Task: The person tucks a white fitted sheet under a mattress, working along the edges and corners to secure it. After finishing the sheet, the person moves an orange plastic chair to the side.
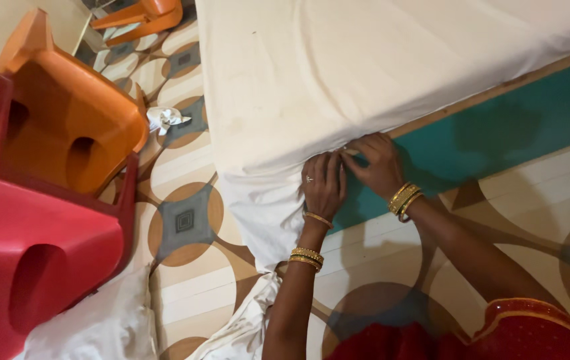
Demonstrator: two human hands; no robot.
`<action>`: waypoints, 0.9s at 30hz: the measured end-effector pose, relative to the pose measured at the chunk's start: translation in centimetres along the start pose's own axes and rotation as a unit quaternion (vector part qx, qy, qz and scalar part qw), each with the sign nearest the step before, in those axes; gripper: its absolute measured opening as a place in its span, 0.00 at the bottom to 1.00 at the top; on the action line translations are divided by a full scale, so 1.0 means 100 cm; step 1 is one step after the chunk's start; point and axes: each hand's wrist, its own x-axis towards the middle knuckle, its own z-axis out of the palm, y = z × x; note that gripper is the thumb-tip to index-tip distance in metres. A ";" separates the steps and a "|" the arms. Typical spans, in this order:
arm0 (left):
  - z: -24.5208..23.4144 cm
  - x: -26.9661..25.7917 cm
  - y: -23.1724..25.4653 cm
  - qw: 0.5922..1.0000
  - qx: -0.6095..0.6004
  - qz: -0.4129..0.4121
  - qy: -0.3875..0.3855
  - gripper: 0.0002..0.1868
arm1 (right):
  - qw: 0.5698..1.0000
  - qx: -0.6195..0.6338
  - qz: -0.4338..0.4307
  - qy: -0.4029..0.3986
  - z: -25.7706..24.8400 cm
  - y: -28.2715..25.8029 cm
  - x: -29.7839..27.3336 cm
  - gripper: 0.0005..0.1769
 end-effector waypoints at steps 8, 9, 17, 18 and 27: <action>0.031 0.003 0.014 0.999 0.027 0.008 -0.046 0.20 | 0.986 -0.147 -0.076 0.003 -0.028 0.004 -0.003 0.16; 0.037 0.003 0.015 0.999 0.028 0.001 -0.038 0.19 | 0.986 -0.146 -0.086 0.008 -0.026 0.006 -0.002 0.16; 0.080 -0.002 0.011 0.989 0.137 -0.005 0.051 0.23 | 0.979 -0.151 -0.086 0.103 0.014 0.038 -0.006 0.08; 0.083 -0.003 0.010 0.986 0.153 0.002 0.062 0.24 | 0.976 -0.158 -0.093 0.115 0.022 0.045 -0.007 0.08; 0.099 -0.016 0.008 0.978 0.197 -0.006 0.067 0.24 | 0.965 -0.202 -0.107 0.130 0.038 0.072 -0.016 0.08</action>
